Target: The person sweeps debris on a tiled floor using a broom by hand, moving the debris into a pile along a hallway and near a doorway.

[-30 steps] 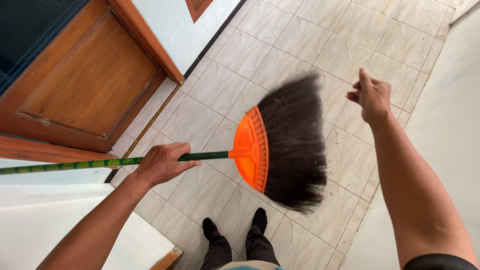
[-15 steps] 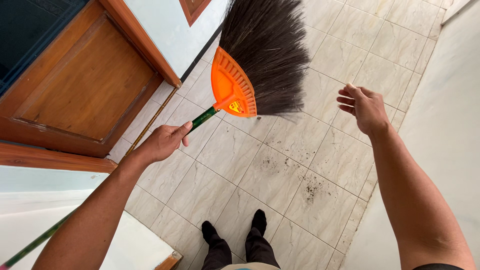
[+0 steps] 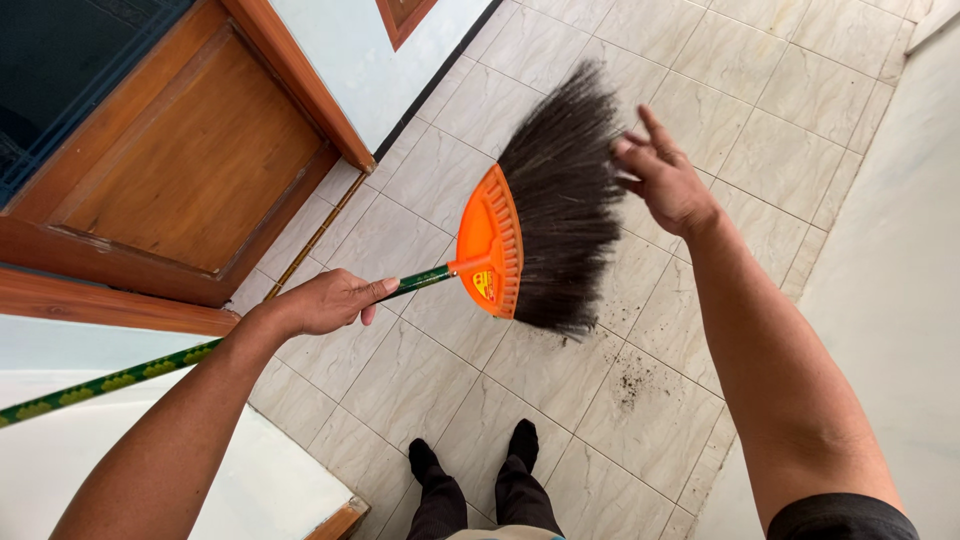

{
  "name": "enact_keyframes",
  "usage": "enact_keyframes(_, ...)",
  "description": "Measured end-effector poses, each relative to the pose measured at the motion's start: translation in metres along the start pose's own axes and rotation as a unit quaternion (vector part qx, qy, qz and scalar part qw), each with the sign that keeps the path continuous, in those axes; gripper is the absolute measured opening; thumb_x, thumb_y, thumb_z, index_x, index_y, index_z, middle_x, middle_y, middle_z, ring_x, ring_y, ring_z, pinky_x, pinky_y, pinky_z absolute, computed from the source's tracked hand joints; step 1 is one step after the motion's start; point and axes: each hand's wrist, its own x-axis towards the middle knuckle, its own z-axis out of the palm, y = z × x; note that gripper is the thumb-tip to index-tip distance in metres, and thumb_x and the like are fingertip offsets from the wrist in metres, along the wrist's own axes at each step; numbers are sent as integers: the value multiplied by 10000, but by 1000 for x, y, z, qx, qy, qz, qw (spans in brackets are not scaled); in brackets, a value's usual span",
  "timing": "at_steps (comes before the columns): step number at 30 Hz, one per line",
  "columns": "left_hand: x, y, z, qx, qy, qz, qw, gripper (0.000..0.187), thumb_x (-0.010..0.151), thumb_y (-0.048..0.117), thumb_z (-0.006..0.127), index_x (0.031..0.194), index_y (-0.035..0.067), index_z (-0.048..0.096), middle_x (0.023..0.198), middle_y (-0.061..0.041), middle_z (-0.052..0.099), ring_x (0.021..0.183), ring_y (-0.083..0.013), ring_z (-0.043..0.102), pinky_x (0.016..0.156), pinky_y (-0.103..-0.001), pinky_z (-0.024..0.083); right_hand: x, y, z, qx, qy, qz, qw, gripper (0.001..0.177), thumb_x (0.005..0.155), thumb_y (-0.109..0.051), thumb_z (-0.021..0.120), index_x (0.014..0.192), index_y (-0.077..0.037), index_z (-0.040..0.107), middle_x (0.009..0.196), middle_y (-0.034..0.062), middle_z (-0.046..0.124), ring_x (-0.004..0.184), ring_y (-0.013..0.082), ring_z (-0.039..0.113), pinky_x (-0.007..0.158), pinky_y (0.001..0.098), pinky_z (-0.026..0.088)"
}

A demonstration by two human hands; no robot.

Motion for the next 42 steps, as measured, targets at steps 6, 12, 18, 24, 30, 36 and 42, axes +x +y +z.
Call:
enact_keyframes(6,-3,-8,-5,-5,-13,-21,1000,774,851,823,408,672,112,658,491,3,410,446,-142,392,439,-326,305,20,36,-28,-98,113,60,987,142,1029,-93,613,1110,-14,699,1005,115,710,842,171,702,840,298,665)
enact_keyframes(12,3,-14,-8,-34,-22,-19,999,785,853,826,401,676,104,653,489,9,407,444,-133,368,428,-330,309,14,54,-81,-71,278,35,957,184,1042,-147,647,1101,27,661,932,105,702,756,150,703,722,313,684)
enact_keyframes(18,-1,2,-18,-67,-32,-37,997,791,815,843,430,680,101,671,473,5,424,438,-129,386,443,-325,310,3,44,-47,21,125,75,989,423,1070,-405,586,1188,-15,700,1135,34,762,1008,101,738,857,236,606)
enact_keyframes(24,-2,7,-24,-82,-20,-35,996,773,842,812,464,680,86,675,472,8,421,441,-124,363,443,-312,301,14,79,-28,-24,49,80,995,327,926,-293,739,1084,-8,707,1012,123,713,850,177,676,805,312,630)
enact_keyframes(30,3,4,-25,-125,-11,-40,991,760,866,788,469,692,73,662,475,11,417,421,-113,345,415,-295,267,-4,103,-73,-21,231,90,969,456,1027,-373,715,1107,72,655,991,148,647,826,205,652,804,335,634)
enact_keyframes(36,13,20,-28,-132,-8,-57,990,757,864,786,474,703,71,663,467,7,414,398,-106,332,391,-275,236,-26,111,-39,-130,-65,68,987,467,1007,-292,687,1400,-116,506,1226,3,592,1041,75,634,824,250,578)
enact_keyframes(42,11,24,-34,-151,11,-69,986,770,865,796,461,703,68,654,468,16,413,401,-103,346,394,-269,254,-15,142,-85,-87,229,47,968,379,1079,-291,673,1137,83,672,980,223,692,789,238,644,717,361,584)
